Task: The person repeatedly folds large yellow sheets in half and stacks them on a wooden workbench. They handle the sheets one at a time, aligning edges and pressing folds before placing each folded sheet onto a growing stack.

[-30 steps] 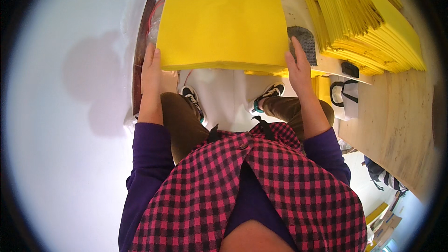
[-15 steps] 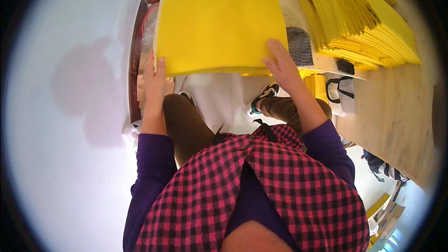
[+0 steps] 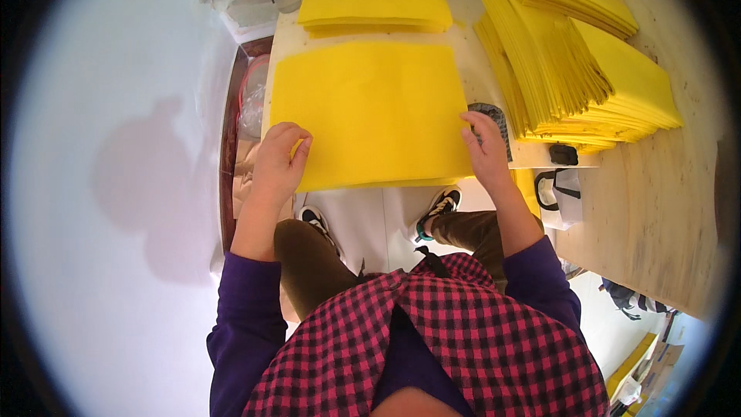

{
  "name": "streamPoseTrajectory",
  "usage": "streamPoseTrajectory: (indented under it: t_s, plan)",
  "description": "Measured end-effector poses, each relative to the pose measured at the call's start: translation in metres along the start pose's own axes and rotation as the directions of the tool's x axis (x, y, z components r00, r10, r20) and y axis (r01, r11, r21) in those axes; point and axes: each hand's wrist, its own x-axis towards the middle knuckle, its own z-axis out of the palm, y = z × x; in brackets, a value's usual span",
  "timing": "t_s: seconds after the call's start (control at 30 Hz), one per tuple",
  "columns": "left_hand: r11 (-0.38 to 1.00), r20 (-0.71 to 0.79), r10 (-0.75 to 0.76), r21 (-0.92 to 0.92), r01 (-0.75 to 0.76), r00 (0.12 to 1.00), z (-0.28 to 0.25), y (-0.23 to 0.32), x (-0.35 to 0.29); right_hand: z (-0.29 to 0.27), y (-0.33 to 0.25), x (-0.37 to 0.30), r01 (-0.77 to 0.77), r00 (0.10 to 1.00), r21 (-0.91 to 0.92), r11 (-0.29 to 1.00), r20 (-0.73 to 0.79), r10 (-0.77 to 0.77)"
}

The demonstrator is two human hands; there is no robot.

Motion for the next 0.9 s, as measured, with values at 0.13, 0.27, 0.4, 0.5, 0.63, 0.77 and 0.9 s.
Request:
streamPoseTrajectory:
  t_s: [0.13, 0.27, 0.4, 0.5, 0.63, 0.77, 0.9]
  plan:
    - [0.998, 0.1, 0.027, 0.06, -0.033, 0.995, 0.002, -0.01, 0.008, -0.002, -0.01, 0.01, 0.13, 0.987, -0.019, 0.991, 0.099, -0.127]
    - [0.977, 0.179, 0.088, 0.176, -0.12, 0.98, 0.013, -0.041, 0.024, 0.022, -0.001, 0.044, 0.269, 0.941, -0.032, 0.963, 0.223, -0.255]
    - [0.955, 0.164, -0.027, 0.295, -0.022, 0.986, 0.018, -0.072, 0.058, 0.05, 0.018, 0.087, 0.14, 0.98, -0.273, 0.952, 0.174, -0.094]
    - [0.953, 0.128, -0.066, 0.301, 0.024, 0.99, 0.007, -0.077, 0.069, 0.047, 0.024, 0.099, 0.111, 0.986, -0.232, 0.966, 0.149, -0.078]
    - [0.955, 0.133, 0.104, 0.262, -0.136, 0.986, -0.001, -0.066, 0.052, 0.038, 0.02, 0.08, 0.168, 0.969, -0.203, 0.965, 0.216, -0.123]
    - [0.931, 0.183, 0.055, 0.346, -0.117, 0.982, 0.016, -0.067, 0.059, 0.049, 0.02, 0.076, 0.169, 0.966, -0.233, 0.958, 0.23, -0.115]
    - [0.883, 0.171, -0.145, 0.468, 0.049, 0.975, 0.02, -0.077, 0.095, 0.056, 0.026, 0.115, 0.022, 0.982, -0.346, 0.938, 0.184, 0.045]
